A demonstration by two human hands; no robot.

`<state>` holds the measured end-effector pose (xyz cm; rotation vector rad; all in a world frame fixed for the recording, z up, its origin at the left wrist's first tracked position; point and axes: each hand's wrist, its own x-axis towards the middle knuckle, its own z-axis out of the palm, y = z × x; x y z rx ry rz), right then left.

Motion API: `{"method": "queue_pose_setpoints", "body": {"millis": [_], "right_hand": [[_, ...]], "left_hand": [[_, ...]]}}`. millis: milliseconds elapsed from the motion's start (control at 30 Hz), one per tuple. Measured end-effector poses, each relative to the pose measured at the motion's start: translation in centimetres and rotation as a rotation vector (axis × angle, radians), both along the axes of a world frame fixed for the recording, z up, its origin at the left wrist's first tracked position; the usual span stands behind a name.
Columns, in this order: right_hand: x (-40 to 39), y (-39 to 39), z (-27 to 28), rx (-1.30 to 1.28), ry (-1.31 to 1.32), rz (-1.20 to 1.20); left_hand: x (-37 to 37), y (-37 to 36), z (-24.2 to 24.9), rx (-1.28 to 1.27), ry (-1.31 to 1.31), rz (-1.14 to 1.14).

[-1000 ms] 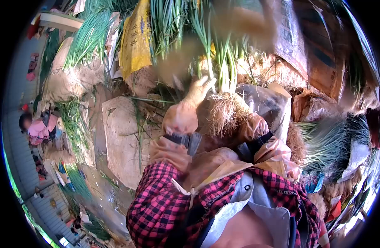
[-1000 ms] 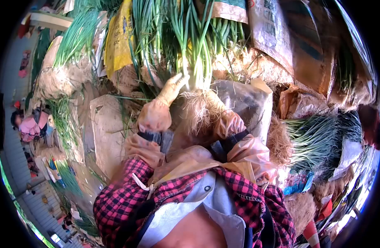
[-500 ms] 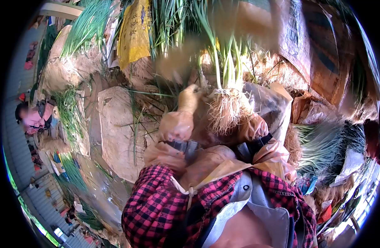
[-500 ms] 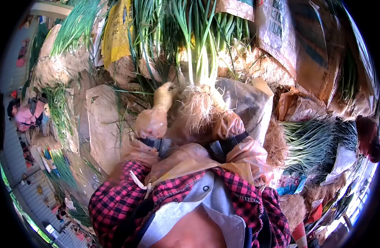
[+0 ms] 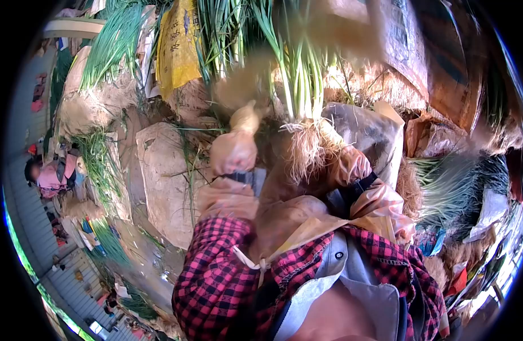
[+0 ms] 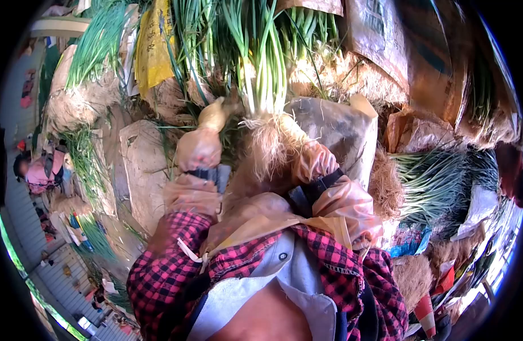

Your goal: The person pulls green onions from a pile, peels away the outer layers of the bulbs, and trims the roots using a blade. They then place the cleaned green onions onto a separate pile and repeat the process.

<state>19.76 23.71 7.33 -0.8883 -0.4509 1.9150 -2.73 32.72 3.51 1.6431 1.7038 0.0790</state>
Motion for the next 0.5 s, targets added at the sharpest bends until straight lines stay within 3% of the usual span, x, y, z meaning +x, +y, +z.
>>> {"method": "queue_pose_setpoints", "body": {"millis": [33,100,133,167,233,267,300,367,433,500], "right_hand": [[-0.2,-0.2,0.0,0.004,-0.012,0.002],[-0.5,0.0,-0.2,-0.002,-0.009,0.010],[-0.6,0.1,-0.2,-0.002,-0.009,0.013],[-0.6,0.2,-0.1,-0.002,-0.010,0.016],[-0.3,0.2,-0.1,-0.002,-0.019,0.013],[-0.2,0.7,-0.1,0.006,-0.013,0.016],[-0.3,0.3,-0.2,0.012,-0.015,0.009],[-0.6,0.4,-0.5,0.028,-0.010,0.019],[-0.8,0.6,-0.8,0.044,0.006,0.034],[-0.9,0.7,-1.3,0.107,0.004,0.052]], "left_hand": [[1.8,0.8,-1.1,-0.045,-0.041,0.092],[4.1,3.1,-4.4,-0.035,0.201,0.024],[5.1,4.5,-9.0,0.056,0.257,0.112],[4.6,5.0,-9.5,0.061,0.244,0.112],[3.1,4.5,-7.8,-0.128,-0.466,0.201],[5.0,1.7,2.0,-0.175,-0.686,0.420],[4.0,0.5,2.1,-0.229,-1.010,0.434],[4.6,-2.8,6.8,-0.286,-0.674,0.395],[4.9,-5.7,1.5,0.220,-0.705,0.137],[5.7,-5.8,1.1,0.151,-0.773,0.254]]}}
